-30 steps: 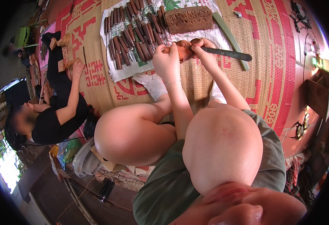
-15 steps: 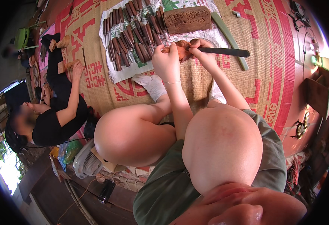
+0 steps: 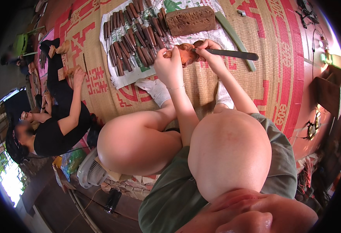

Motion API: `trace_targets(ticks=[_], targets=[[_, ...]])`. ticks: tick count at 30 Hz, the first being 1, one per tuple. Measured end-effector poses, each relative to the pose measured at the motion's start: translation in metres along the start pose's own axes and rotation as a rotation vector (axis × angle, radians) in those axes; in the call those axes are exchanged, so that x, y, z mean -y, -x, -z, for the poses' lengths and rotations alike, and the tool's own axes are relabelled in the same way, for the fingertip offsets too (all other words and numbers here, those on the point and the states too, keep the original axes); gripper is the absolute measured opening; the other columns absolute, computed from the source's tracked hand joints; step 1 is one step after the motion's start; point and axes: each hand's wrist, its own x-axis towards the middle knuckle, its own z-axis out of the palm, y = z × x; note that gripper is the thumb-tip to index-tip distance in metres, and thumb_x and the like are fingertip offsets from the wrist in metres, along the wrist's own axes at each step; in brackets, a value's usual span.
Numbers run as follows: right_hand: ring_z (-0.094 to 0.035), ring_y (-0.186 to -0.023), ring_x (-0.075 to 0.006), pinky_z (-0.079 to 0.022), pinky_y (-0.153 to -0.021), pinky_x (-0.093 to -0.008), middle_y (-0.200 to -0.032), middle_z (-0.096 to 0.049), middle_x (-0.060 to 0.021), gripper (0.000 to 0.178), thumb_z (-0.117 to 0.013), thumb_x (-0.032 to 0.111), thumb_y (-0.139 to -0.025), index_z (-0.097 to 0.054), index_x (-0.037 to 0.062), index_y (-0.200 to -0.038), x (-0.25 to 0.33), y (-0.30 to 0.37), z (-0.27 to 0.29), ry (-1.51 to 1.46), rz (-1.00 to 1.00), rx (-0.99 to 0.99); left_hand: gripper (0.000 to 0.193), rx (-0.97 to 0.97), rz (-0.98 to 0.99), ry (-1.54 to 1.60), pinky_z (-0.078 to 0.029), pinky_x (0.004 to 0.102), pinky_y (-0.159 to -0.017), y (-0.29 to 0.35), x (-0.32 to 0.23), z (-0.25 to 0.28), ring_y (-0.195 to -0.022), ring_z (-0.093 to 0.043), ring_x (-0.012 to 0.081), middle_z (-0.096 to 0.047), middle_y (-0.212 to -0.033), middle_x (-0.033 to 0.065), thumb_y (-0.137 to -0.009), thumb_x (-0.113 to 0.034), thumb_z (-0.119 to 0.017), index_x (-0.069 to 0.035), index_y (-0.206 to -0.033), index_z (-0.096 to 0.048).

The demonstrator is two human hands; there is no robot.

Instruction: The person sits on a mat and uses a carving knife to shape a reddish-brown wooden object. They hold the object in their left hand and carve with their right hand, rotating the piece to work on different sides. Other people are visible in the background also engaged in similar carving activities.

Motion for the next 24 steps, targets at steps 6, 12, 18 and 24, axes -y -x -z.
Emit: trace_targets(ticks=[6, 12, 18, 24], targets=[[-0.052, -0.052, -0.0057, -0.044, -0.047, -0.0205, -0.064, -0.055, -0.0009, 0.012, -0.062, 0.003, -0.075, -0.051, 0.0033, -0.069, -0.001, -0.001, -0.003, 0.084, 0.013, -0.026, 0.039, -0.004, -0.025, 0.008, -0.048, 0.0392, -0.068, -0.001, 0.006, -0.002, -0.077, -0.063, 0.0344, -0.065, -0.082, 0.0210, -0.072, -0.032, -0.066, 0.003, -0.089, -0.063], [-0.050, -0.050, -0.0053, -0.042, -0.044, -0.0200, -0.062, -0.055, -0.0007, 0.012, -0.061, 0.003, -0.074, -0.051, 0.0031, -0.067, 0.002, 0.000, -0.004, 0.069, 0.006, -0.059, 0.039, 0.007, -0.019, 0.010, -0.048, 0.0395, -0.069, 0.004, -0.004, 0.002, -0.078, -0.063, 0.0345, -0.065, -0.082, 0.0206, -0.073, -0.032, -0.066, 0.003, -0.089, -0.064], [-0.048, -0.044, -0.0069, -0.039, -0.040, -0.0200, -0.059, -0.054, -0.0022, 0.013, -0.060, 0.004, -0.073, -0.051, 0.0029, -0.064, 0.016, -0.001, -0.003, 0.074, -0.088, -0.122, 0.040, -0.002, -0.053, -0.055, -0.048, 0.0405, -0.070, 0.007, -0.006, -0.004, -0.079, -0.062, 0.0340, -0.065, -0.084, 0.0197, -0.074, -0.035, -0.065, 0.001, -0.091, -0.064], [-0.045, -0.039, -0.0084, -0.037, -0.036, -0.0221, -0.055, -0.053, -0.0041, 0.014, -0.059, 0.004, -0.072, -0.050, 0.0030, -0.061, 0.023, -0.010, -0.001, 0.062, -0.177, -0.139, 0.040, 0.015, -0.046, -0.087, -0.048, 0.0408, -0.073, 0.011, -0.007, -0.009, -0.085, -0.060, 0.0336, -0.064, -0.090, 0.0180, -0.074, -0.037, -0.063, -0.001, -0.093, -0.064]])
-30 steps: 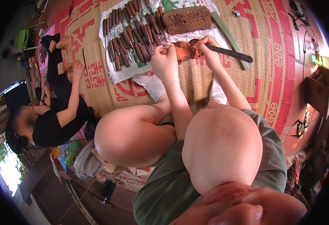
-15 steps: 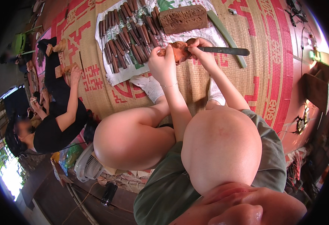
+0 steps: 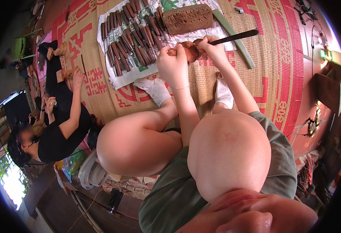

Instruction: The person sits on a mat and uses a carving knife to shape a reddish-brown wooden object. They hold the object in their left hand and carve with their right hand, rotating the piece to work on different sides. Other people are visible in the background also engaged in similar carving activities.

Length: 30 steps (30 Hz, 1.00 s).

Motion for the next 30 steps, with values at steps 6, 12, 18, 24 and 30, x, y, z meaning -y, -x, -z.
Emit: trace_targets(ticks=[6, 12, 18, 24, 30], targets=[[-0.045, -0.039, -0.0087, -0.036, -0.035, -0.0225, -0.054, -0.052, -0.0038, 0.014, -0.060, 0.004, -0.071, -0.050, 0.0030, -0.061, 0.004, -0.001, 0.003, 0.022, -0.019, 0.008, 0.040, 0.019, 0.002, 0.003, -0.047, 0.0411, -0.074, 0.002, -0.004, -0.001, -0.086, -0.060, 0.0334, -0.063, -0.091, 0.0179, -0.074, -0.036, -0.063, -0.001, -0.094, -0.063], [-0.045, -0.039, -0.0082, -0.037, -0.037, -0.0214, -0.054, -0.051, -0.0022, 0.015, -0.060, 0.003, -0.071, -0.049, 0.0037, -0.061, 0.003, 0.003, -0.001, 0.073, 0.054, 0.040, 0.040, 0.001, -0.027, 0.001, -0.048, 0.0406, -0.073, 0.004, -0.007, -0.003, -0.084, -0.060, 0.0334, -0.063, -0.090, 0.0180, -0.075, -0.035, -0.064, 0.000, -0.095, -0.064], [-0.048, -0.055, -0.0038, -0.040, -0.050, -0.0211, -0.058, -0.053, 0.0009, 0.013, -0.060, 0.003, -0.072, -0.050, 0.0025, -0.064, -0.006, 0.000, 0.015, 0.301, 0.355, -0.016, 0.039, -0.023, -0.006, 0.002, -0.048, 0.0402, -0.073, 0.001, -0.003, -0.001, -0.085, -0.061, 0.0327, -0.064, -0.090, 0.0176, -0.075, -0.035, -0.063, -0.001, -0.094, -0.064], [-0.048, -0.061, -0.0029, -0.038, -0.054, -0.0184, -0.065, -0.053, 0.0012, 0.014, -0.063, 0.006, -0.077, -0.050, 0.0031, -0.072, 0.009, 0.008, 0.027, 0.359, 0.416, 0.097, 0.037, -0.003, 0.000, 0.024, -0.048, 0.0408, -0.072, -0.001, 0.001, -0.004, -0.084, -0.061, 0.0325, -0.065, -0.089, 0.0162, -0.075, -0.035, -0.063, -0.003, -0.093, -0.064], [-0.051, -0.061, -0.0039, -0.040, -0.054, -0.0199, -0.066, -0.055, 0.0003, 0.016, -0.065, 0.005, -0.076, -0.050, 0.0027, -0.072, 0.011, 0.017, 0.017, 0.326, 0.302, 0.205, 0.037, -0.017, -0.009, 0.000, -0.048, 0.0412, -0.071, -0.001, 0.001, -0.004, -0.083, -0.062, 0.0324, -0.065, -0.089, 0.0162, -0.074, -0.036, -0.063, -0.003, -0.093, -0.065]])
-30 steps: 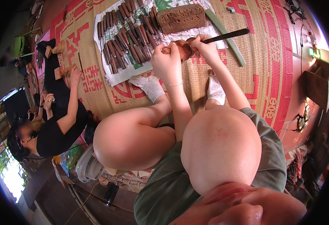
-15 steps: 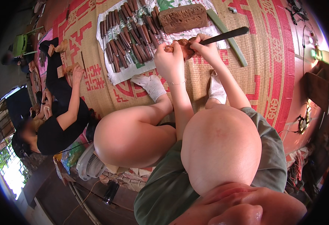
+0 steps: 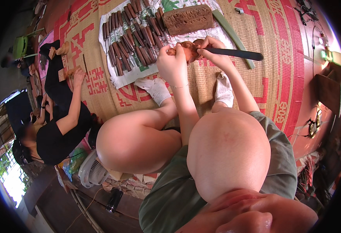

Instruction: The person sits on a mat and uses a carving knife to shape a reddish-brown wooden object. They hold the object in their left hand and carve with their right hand, rotating the piece to work on different sides. Other people are visible in the background also engaged in similar carving activities.

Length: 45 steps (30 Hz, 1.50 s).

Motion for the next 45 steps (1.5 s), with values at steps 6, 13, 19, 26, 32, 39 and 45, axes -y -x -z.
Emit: trace_targets(ticks=[6, 13, 19, 26, 32, 39, 45], targets=[[-0.056, -0.062, -0.0062, -0.044, -0.054, -0.0218, -0.068, -0.058, -0.0016, 0.015, -0.066, 0.004, -0.074, -0.052, 0.0014, -0.071, -0.012, -0.002, -0.008, 0.018, 0.037, -0.024, 0.038, 0.008, 0.022, 0.001, -0.048, 0.0412, -0.072, 0.000, -0.004, 0.004, -0.084, -0.061, 0.0335, -0.065, -0.089, 0.0170, -0.074, -0.036, -0.063, -0.003, -0.092, -0.065], [-0.051, -0.060, -0.0047, -0.041, -0.054, -0.0193, -0.067, -0.054, 0.0011, 0.014, -0.063, 0.003, -0.076, -0.050, 0.0039, -0.071, -0.021, -0.006, 0.023, 0.124, -0.004, -0.126, 0.038, -0.002, -0.009, 0.046, -0.048, 0.0404, -0.073, -0.002, 0.001, 0.000, -0.084, -0.061, 0.0330, -0.064, -0.090, 0.0177, -0.074, -0.034, -0.064, -0.001, -0.093, -0.064], [-0.050, -0.057, -0.0046, -0.040, -0.051, -0.0200, -0.066, -0.055, 0.0003, 0.015, -0.062, 0.003, -0.077, -0.048, 0.0051, -0.074, -0.001, 0.001, 0.002, -0.058, -0.066, -0.033, 0.038, 0.003, -0.001, 0.014, -0.048, 0.0404, -0.072, -0.004, 0.002, 0.002, -0.084, -0.062, 0.0330, -0.065, -0.090, 0.0174, -0.074, -0.035, -0.064, -0.001, -0.093, -0.064], [-0.058, -0.064, -0.0081, -0.048, -0.055, -0.0225, -0.076, -0.057, -0.0026, 0.013, -0.063, 0.001, -0.071, -0.050, 0.0019, -0.073, 0.004, 0.005, 0.004, -0.126, -0.075, 0.112, 0.039, 0.024, -0.008, 0.021, -0.048, 0.0410, -0.072, -0.003, -0.002, 0.005, -0.084, -0.061, 0.0335, -0.065, -0.090, 0.0175, -0.074, -0.037, -0.063, -0.002, -0.092, -0.064], [-0.056, -0.061, -0.0174, -0.045, -0.056, -0.0289, -0.069, -0.055, -0.0084, 0.011, -0.062, 0.002, -0.065, -0.051, 0.0009, -0.070, 0.004, 0.003, 0.003, 0.326, 0.208, 0.111, 0.038, 0.016, -0.017, 0.001, -0.049, 0.0409, -0.071, -0.002, -0.001, 0.004, -0.083, -0.062, 0.0334, -0.065, -0.089, 0.0171, -0.074, -0.037, -0.063, -0.003, -0.092, -0.064], [-0.051, -0.056, -0.0225, -0.042, -0.053, -0.0324, -0.062, -0.051, -0.0109, 0.014, -0.062, 0.005, -0.064, -0.049, 0.0000, -0.063, 0.007, 0.002, 0.000, 0.352, 0.208, 0.151, 0.036, -0.006, -0.008, 0.000, -0.049, 0.0406, -0.071, -0.001, -0.002, 0.004, -0.083, -0.062, 0.0330, -0.065, -0.089, 0.0163, -0.072, -0.032, -0.064, -0.003, -0.093, -0.065], [-0.046, -0.045, -0.0193, -0.037, -0.046, -0.0329, -0.050, -0.046, -0.0089, 0.015, -0.059, 0.003, -0.063, -0.046, 0.0005, -0.057, 0.029, 0.011, 0.005, 0.520, 0.102, 0.093, 0.033, -0.026, 0.073, 0.048, -0.049, 0.0397, -0.071, -0.002, -0.005, 0.009, -0.082, -0.063, 0.0324, -0.066, -0.089, 0.0164, -0.069, -0.026, -0.063, -0.004, -0.093, -0.065]])
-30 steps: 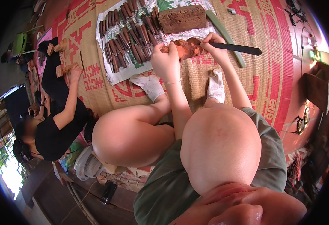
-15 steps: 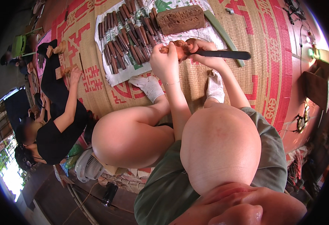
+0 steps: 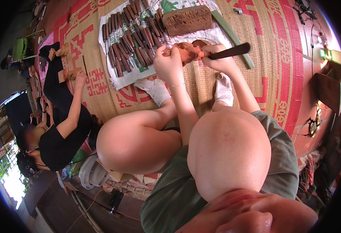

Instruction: The person sits on a mat and uses a carving knife to shape a reddish-brown wooden object. They hold the object in their left hand and carve with their right hand, rotating the piece to work on different sides. Other people are visible in the background also engaged in similar carving activities.

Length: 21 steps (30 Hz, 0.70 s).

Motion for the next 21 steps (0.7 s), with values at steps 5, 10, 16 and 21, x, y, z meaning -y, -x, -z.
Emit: trace_targets(ticks=[5, 10, 16, 21], targets=[[-0.048, -0.049, -0.0176, -0.039, -0.048, -0.0302, -0.056, -0.048, -0.0090, 0.013, -0.059, 0.003, -0.062, -0.047, 0.0001, -0.060, -0.013, 0.002, -0.006, -0.294, 0.002, -0.027, 0.033, -0.002, 0.027, -0.010, -0.049, 0.0394, -0.071, -0.003, 0.006, -0.002, -0.082, -0.063, 0.0324, -0.066, -0.089, 0.0162, -0.070, -0.027, -0.063, -0.004, -0.093, -0.065], [-0.050, -0.056, -0.0214, -0.041, -0.053, -0.0324, -0.061, -0.049, -0.0106, 0.013, -0.059, 0.005, -0.063, -0.047, 0.0002, -0.063, -0.004, -0.006, -0.012, -0.175, 0.087, -0.025, 0.035, -0.030, -0.060, -0.003, -0.049, 0.0378, -0.071, 0.002, 0.001, -0.006, -0.079, -0.064, 0.0311, -0.066, -0.086, 0.0179, -0.069, -0.026, -0.064, -0.001, -0.093, -0.065], [-0.050, -0.058, -0.0240, -0.042, -0.056, -0.0334, -0.063, -0.050, -0.0109, 0.013, -0.060, 0.006, -0.062, -0.048, 0.0002, -0.064, -0.011, -0.006, -0.015, -0.142, 0.127, -0.052, 0.036, -0.036, -0.065, 0.004, -0.048, 0.0371, -0.072, 0.002, -0.001, -0.007, -0.078, -0.064, 0.0314, -0.066, -0.084, 0.0195, -0.068, -0.027, -0.066, 0.000, -0.092, -0.065], [-0.052, -0.061, -0.0216, -0.042, -0.057, -0.0322, -0.065, -0.052, -0.0102, 0.013, -0.061, 0.007, -0.064, -0.050, -0.0002, -0.066, -0.019, -0.006, -0.016, -0.226, 0.089, -0.075, 0.044, -0.059, -0.114, 0.056, -0.048, 0.0375, -0.074, 0.005, -0.006, -0.007, -0.080, -0.063, 0.0311, -0.064, -0.088, 0.0202, -0.069, -0.028, -0.068, 0.001, -0.100, -0.060]])
